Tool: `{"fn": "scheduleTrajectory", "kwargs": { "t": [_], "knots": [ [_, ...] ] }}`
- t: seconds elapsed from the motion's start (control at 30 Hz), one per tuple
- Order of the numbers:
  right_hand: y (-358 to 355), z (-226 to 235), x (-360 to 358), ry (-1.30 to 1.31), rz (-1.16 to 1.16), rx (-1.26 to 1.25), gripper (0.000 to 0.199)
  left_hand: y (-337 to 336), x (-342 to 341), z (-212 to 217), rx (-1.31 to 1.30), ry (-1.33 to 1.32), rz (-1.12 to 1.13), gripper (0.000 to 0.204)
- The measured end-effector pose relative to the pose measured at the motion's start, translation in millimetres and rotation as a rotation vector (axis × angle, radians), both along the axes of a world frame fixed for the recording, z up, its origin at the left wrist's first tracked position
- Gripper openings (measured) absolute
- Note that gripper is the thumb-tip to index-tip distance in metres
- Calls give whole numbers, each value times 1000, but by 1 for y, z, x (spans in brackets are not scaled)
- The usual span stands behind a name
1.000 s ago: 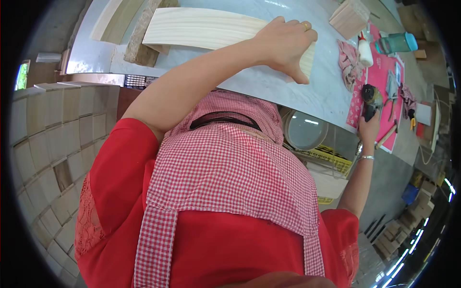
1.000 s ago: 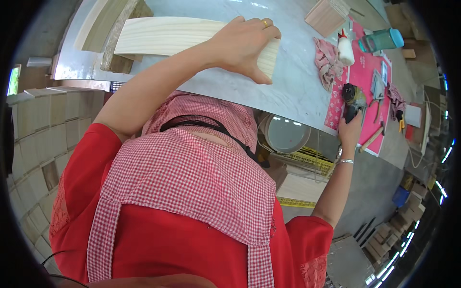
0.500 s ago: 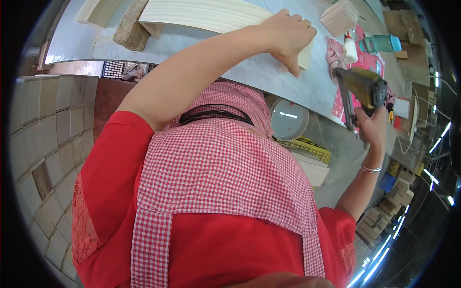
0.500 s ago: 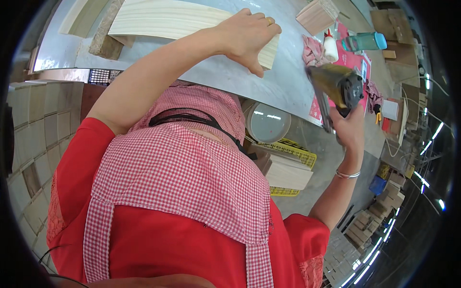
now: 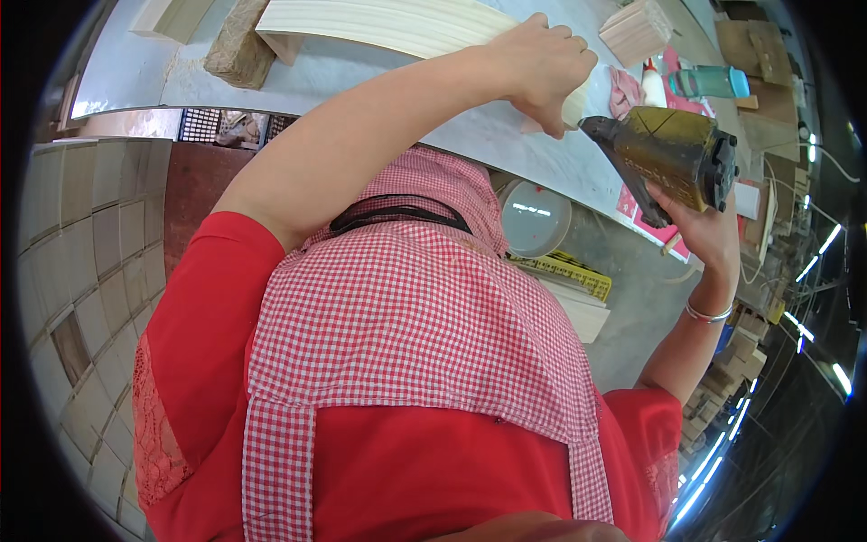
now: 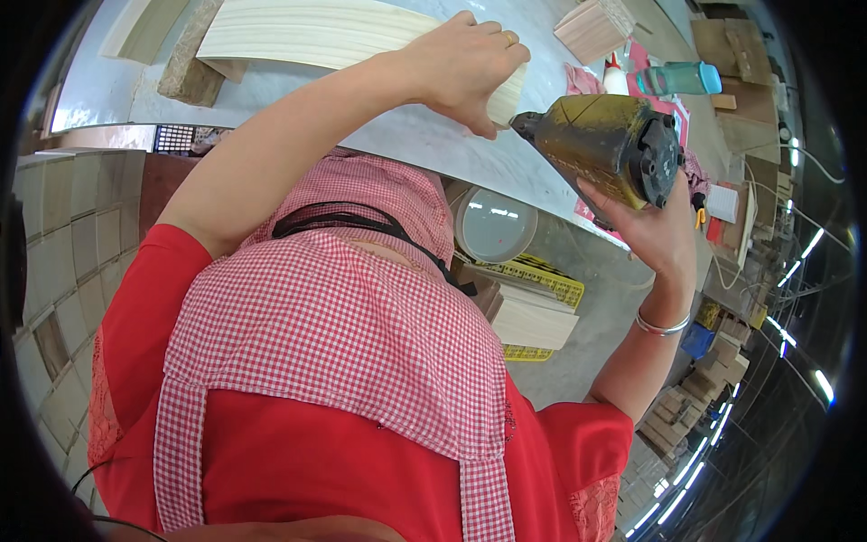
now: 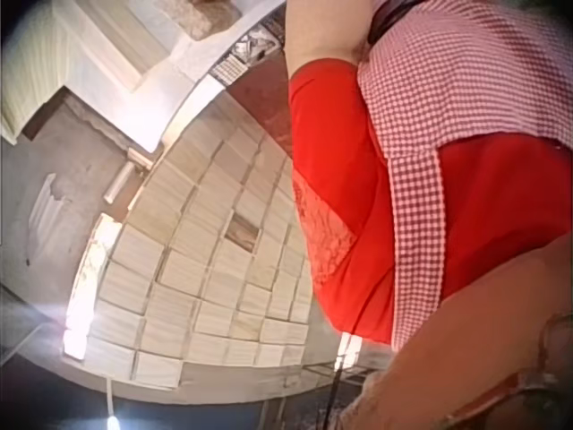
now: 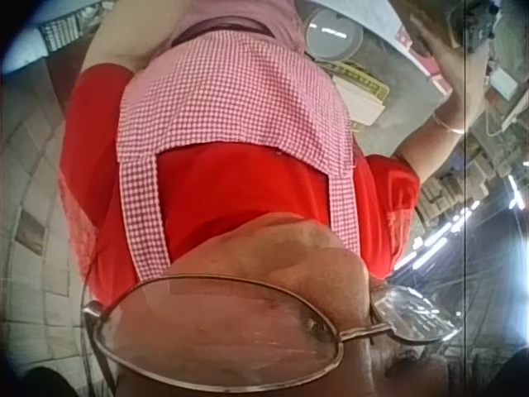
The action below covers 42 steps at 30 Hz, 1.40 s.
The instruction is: Assembling wooden boxes using wood glue and a pneumatic nail gun.
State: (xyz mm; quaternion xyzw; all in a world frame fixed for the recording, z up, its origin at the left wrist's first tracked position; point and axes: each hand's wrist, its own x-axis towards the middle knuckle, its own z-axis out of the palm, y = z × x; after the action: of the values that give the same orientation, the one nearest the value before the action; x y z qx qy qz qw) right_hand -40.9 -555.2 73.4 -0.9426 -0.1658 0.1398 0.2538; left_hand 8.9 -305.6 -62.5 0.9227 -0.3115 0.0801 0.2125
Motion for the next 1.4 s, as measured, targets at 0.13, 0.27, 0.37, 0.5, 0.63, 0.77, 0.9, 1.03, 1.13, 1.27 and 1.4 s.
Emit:
{"fn": "scheduleTrajectory", "kwargs": {
  "t": [0.13, 0.27, 0.37, 0.5, 0.63, 0.77, 0.9, 1.03, 1.13, 1.27, 1.4],
  "knots": [
    [-1, 0, 2, 5, -23, 4, 39, -1, 1, 0, 17, -6, 10, 76],
    [1, 0, 8, 27, -19, -28, 38, -2, 1, -1, 18, -39, 23, 65],
    [2, 3, 13, 23, 29, -67, 38, -2, 1, -2, 24, -39, 28, 65],
    [1, 6, 20, -11, 144, -128, 41, -3, 0, -1, 32, -3, 23, 73],
    [2, 11, 26, -51, 211, -137, 44, 1, -7, 0, 41, -52, 120, 79],
    [7, 11, 36, -107, 214, -83, 41, 5, -9, 3, 63, -22, 165, 81],
    [13, 5, 51, -102, 65, -2, 39, 6, -9, 4, 66, 11, 159, 82],
    [15, 3, 62, -47, -12, -5, 39, 6, -9, 4, 69, 21, 159, 83],
    [15, 3, 67, -32, -15, -22, 40, 6, -9, 3, 65, 18, 157, 83],
    [16, 1, 72, -49, 45, -43, 41, 6, -8, 1, 53, -8, 161, 83],
    [15, 0, 75, -23, 30, -28, 42, 6, -8, 1, 57, -6, 161, 84]
  ]
}}
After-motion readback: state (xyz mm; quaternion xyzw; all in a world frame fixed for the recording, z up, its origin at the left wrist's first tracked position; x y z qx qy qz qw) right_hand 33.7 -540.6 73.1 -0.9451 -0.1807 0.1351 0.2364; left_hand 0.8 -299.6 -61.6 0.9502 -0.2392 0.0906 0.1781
